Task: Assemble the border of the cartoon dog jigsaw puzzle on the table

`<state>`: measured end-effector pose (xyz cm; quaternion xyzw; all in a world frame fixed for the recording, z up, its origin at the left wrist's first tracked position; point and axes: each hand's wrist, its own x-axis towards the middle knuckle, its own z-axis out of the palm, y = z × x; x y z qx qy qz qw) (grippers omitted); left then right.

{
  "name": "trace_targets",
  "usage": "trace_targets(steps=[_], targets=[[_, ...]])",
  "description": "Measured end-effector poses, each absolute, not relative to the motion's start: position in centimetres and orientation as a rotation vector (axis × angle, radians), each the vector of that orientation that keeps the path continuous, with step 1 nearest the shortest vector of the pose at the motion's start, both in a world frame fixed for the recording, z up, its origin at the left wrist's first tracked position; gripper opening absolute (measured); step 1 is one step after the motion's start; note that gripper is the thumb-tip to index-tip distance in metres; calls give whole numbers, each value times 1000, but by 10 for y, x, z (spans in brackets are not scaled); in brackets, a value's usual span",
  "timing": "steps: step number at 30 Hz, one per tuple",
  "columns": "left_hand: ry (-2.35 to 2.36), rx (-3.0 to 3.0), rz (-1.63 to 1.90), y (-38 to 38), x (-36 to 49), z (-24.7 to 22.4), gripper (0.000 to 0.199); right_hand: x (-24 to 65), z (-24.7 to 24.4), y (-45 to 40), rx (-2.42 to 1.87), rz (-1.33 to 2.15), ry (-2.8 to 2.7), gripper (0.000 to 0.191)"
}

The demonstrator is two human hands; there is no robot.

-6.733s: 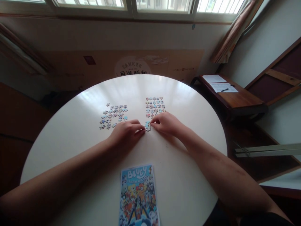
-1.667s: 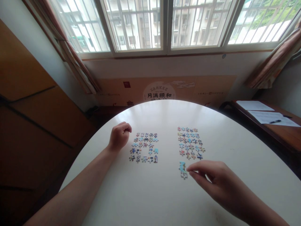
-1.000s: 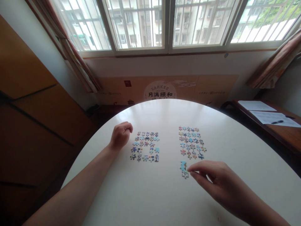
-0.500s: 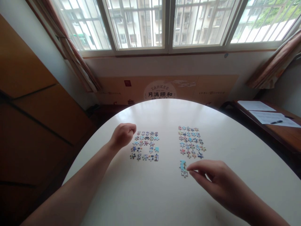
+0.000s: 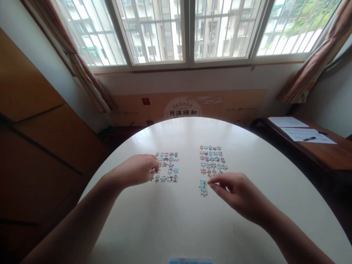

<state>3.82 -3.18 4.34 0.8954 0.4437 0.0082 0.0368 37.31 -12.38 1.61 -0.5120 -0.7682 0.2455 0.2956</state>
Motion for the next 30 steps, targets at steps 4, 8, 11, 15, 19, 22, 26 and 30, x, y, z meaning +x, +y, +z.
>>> trace_targets(steps=[4, 8, 11, 15, 19, 22, 26, 30], targets=[[1356, 2756, -81, -33, 41, 43, 29, 374, 17, -123, -1355, 654, -2048, 28], [1365, 2702, -231, -34, 49, 48, 20, 375, 14, -123, -1329, 662, -2071, 28], [1338, 2675, -329, -36, 54, 53, 17, 376, 11, -121, -1305, 676, -2082, 28], [1347, 2666, -401, -36, 56, 57, 22, 378, 9, -119, -1309, 691, -2081, 27], [1349, 2650, -428, -36, 56, 59, 22, 380, 9, -118, -1304, 708, -2071, 26], [1338, 2645, -437, -34, 56, 59, 23, 381, 9, -118, -1301, 709, -2071, 25], [1331, 2639, -421, -33, 56, 59, 23, 381, 10, -117, -1286, 723, -2074, 22], [1337, 2636, -414, -31, 56, 57, 24, 381, 10, -116, -1257, 742, -2059, 22]])
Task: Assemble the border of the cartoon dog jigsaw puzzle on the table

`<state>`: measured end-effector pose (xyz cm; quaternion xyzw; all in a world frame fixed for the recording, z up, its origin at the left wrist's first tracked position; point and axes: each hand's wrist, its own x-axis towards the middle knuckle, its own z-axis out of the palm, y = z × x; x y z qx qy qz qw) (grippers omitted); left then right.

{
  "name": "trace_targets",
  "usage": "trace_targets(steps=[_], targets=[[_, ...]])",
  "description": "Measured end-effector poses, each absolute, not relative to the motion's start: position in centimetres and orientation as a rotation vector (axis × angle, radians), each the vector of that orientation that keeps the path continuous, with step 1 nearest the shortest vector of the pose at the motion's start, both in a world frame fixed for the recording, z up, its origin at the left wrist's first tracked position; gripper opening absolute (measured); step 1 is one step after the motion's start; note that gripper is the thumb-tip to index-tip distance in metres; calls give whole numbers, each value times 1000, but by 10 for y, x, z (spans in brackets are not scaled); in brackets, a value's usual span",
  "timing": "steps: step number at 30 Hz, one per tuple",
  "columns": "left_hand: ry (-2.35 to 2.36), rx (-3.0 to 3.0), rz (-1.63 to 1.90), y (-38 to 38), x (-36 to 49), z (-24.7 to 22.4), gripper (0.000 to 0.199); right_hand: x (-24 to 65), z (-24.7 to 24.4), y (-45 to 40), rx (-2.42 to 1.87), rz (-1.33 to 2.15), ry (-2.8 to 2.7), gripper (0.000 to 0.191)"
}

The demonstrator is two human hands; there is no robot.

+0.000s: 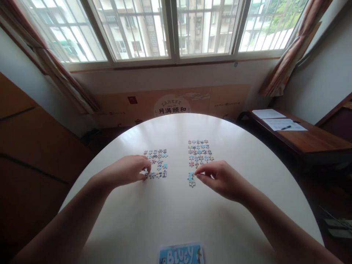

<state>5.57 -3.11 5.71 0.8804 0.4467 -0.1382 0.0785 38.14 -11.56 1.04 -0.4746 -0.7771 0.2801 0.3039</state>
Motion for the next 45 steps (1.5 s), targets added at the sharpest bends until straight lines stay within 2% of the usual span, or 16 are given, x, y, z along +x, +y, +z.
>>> trace_targets(steps=[10, 18, 26, 32, 34, 41, 45], targets=[[1314, 2662, -426, -28, 53, 52, 17, 384, 9, -114, -1258, 755, -2033, 20], [1315, 2566, -471, -34, 49, 66, 6, 385, 11, -115, -1264, 750, -2054, 20], [910, 2354, -200, -49, 73, 68, 4, 383, 10, -112, -1246, 743, -2052, 19], [776, 2243, 88, -65, 114, 45, 7, 379, 8, -111, -1199, 753, -2096, 17], [736, 2205, 81, -68, 120, 38, 8, 379, 8, -112, -1185, 756, -2105, 17], [668, 2355, 51, -72, 126, 22, 32, 379, 10, -112, -1175, 751, -2098, 18], [785, 2484, 98, -68, 121, 27, 26, 380, 10, -113, -1181, 752, -2116, 19]])
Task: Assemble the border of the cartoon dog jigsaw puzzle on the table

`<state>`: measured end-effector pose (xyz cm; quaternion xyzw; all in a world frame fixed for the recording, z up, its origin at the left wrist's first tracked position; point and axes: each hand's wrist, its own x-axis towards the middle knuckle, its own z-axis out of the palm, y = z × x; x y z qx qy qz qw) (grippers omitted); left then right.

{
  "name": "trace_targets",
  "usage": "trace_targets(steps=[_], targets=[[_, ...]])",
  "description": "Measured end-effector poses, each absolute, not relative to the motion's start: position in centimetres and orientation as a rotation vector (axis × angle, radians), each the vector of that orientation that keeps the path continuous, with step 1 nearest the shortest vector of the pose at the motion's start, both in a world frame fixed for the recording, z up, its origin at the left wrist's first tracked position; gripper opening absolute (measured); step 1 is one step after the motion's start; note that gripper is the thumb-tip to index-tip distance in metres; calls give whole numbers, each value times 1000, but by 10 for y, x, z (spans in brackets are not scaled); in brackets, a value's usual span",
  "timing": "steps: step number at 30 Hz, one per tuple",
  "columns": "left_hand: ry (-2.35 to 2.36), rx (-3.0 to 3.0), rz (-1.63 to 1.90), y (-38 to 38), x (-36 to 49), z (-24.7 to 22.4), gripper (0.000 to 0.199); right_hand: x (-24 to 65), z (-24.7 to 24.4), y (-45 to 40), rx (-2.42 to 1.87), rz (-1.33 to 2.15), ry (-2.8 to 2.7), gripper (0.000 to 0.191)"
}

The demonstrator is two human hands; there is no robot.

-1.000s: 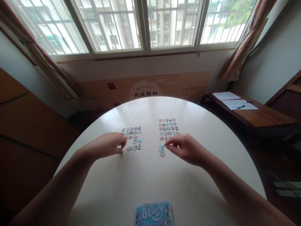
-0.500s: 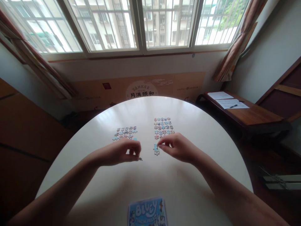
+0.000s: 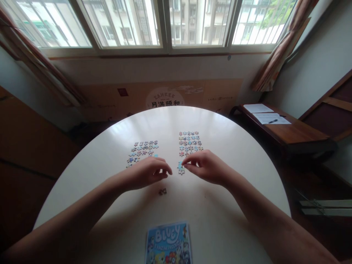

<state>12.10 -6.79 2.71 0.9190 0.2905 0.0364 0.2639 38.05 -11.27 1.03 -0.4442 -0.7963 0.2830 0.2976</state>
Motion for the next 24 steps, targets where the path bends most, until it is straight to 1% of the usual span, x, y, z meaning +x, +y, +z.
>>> trace_targets(steps=[3, 7, 9, 12, 16, 19, 24], targets=[[803, 2593, 21, -66, 113, 37, 19, 382, 9, -113, -1204, 760, -2126, 20], [817, 2686, -203, -67, 106, 45, 18, 384, 6, -111, -1240, 756, -2133, 20], [824, 2700, -253, -69, 106, 46, 17, 386, 4, -109, -1259, 742, -2135, 20], [814, 2667, -249, -71, 108, 47, 10, 390, 0, -105, -1282, 726, -2131, 20], [769, 2634, -242, -75, 115, 46, 11, 392, -6, -101, -1314, 706, -2101, 20], [787, 2668, -256, -80, 121, 44, 6, 390, -8, -99, -1290, 723, -2118, 20], [814, 2729, -298, -87, 128, 40, 12, 385, -10, -100, -1282, 719, -2140, 19]])
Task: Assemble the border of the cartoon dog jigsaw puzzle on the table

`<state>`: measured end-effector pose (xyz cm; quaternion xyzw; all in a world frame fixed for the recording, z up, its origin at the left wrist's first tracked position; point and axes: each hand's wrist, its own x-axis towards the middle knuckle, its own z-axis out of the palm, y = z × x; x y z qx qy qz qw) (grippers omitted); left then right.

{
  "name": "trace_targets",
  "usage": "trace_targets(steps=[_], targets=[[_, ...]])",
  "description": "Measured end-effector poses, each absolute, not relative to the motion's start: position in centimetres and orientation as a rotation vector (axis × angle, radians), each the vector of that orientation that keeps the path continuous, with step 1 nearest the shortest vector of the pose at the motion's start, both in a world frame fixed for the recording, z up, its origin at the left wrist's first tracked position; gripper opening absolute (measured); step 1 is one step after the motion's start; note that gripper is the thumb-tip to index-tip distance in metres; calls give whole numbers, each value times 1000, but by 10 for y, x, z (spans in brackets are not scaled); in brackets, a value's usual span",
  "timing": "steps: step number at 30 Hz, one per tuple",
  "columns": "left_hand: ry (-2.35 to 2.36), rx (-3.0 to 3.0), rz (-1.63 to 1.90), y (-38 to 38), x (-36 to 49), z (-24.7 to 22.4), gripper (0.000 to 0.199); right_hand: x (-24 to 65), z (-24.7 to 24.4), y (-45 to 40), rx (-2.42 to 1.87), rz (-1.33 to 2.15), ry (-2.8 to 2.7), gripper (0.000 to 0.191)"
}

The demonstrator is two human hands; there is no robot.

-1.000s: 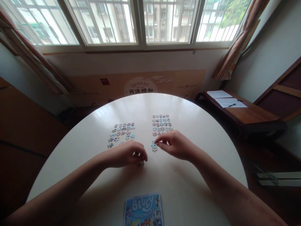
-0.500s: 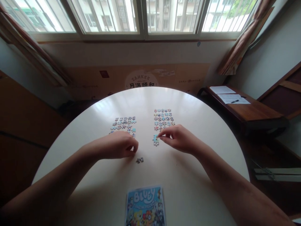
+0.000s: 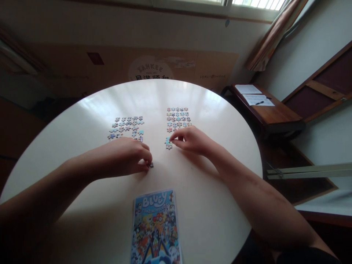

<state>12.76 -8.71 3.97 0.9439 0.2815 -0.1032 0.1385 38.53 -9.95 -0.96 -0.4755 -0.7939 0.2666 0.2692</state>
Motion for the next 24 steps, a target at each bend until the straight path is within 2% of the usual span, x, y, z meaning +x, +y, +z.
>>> trace_targets(steps=[9, 18, 24], targets=[[737, 2714, -139, -83, 131, 30, 15, 387, -6, -99, -1294, 711, -2136, 18], [883, 2618, 278, -84, 145, -3, 15, 379, -14, -95, -1447, 602, -2143, 16], [931, 2591, 415, -80, 147, -15, 16, 377, -13, -95, -1491, 596, -2150, 15]])
